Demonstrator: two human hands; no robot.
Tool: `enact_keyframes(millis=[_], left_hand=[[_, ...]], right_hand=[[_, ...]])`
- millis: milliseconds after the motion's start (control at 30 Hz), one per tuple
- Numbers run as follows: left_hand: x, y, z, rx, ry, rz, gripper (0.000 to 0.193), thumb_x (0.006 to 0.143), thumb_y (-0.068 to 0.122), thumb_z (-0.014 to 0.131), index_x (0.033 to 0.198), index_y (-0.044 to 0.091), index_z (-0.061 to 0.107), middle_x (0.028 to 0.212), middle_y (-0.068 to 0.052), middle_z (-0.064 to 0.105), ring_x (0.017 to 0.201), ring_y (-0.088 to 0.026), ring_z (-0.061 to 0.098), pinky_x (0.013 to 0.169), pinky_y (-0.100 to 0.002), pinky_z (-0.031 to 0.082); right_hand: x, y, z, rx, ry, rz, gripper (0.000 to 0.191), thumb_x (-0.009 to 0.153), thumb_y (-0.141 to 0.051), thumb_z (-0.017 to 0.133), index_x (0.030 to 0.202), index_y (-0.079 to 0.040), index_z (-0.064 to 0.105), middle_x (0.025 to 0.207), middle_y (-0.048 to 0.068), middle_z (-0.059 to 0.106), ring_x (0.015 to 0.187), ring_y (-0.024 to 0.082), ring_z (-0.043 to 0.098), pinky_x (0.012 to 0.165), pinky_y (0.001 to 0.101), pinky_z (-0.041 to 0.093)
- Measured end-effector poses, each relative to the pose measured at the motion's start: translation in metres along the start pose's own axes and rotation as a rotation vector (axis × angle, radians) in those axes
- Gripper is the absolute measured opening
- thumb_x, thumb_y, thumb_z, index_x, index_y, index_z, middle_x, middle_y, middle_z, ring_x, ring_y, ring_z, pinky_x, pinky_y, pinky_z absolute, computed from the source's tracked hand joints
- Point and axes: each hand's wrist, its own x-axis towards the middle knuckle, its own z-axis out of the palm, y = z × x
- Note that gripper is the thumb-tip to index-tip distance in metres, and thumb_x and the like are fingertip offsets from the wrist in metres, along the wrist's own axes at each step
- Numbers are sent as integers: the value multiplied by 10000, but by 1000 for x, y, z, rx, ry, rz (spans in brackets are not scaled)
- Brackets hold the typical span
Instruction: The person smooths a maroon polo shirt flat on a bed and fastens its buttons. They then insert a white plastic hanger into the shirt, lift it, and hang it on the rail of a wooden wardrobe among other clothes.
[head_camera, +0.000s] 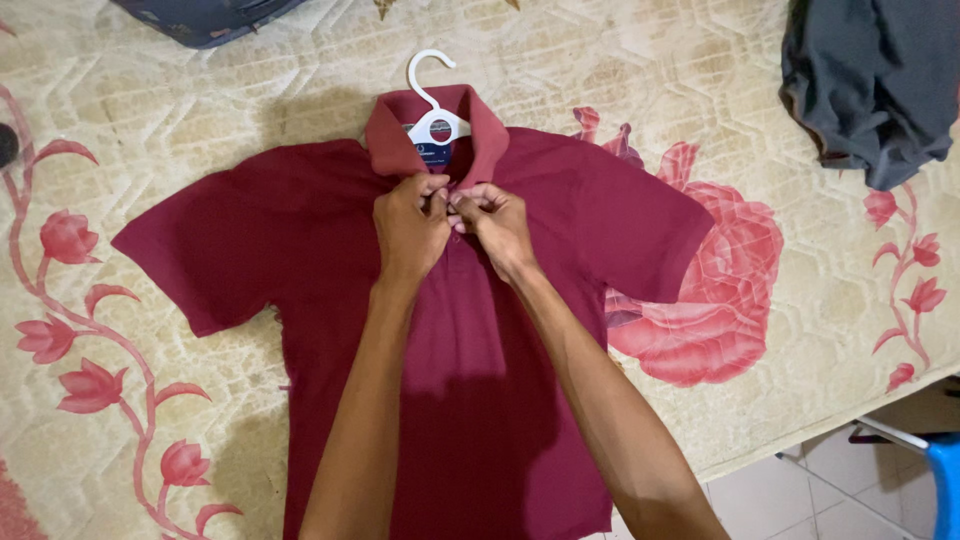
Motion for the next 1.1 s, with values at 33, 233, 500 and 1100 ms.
enact_keyframes(millis=[33, 233, 500, 1100], left_hand=[[-1, -1, 1, -27, 1, -1, 189, 889, 18, 741, 1078, 6, 744, 1007, -161, 777, 839, -240, 775, 727, -333, 606], [-9, -10, 14, -169, 66, -49, 254, 929, -6, 687, 1183, 10, 697, 1057, -150, 780, 921, -215, 784, 783, -309, 613], [-14, -15, 31, -18, 208, 133, 193, 938, -16, 702, 1128, 11, 677, 1061, -155, 736, 951, -302, 749, 809, -375, 595], [20, -42, 28, 65, -59, -78, 122, 960, 97, 651, 1047, 13, 666, 1017, -153, 716, 990, -356, 664, 853, -439, 512]], right_hand=[[1, 0, 1, -12, 16, -10, 67, 966, -28, 681, 994, 15, 726, 856, 62, 733, 704, 98, 669, 645, 241, 556], [4, -4, 6, -22, 58, -64, 86, 950, -42, 640, 978, -8, 714, 851, 52, 747, 677, 92, 676, 628, 238, 556], [5, -10, 12, -26, 154, -145, 80, 937, -44, 649, 922, 0, 715, 820, 36, 719, 645, 79, 619, 605, 245, 507], [19, -21, -5, -253, -129, -224, 90, 1025, -65, 550, 977, -32, 619, 807, 9, 634, 691, 88, 597, 659, 255, 504]])
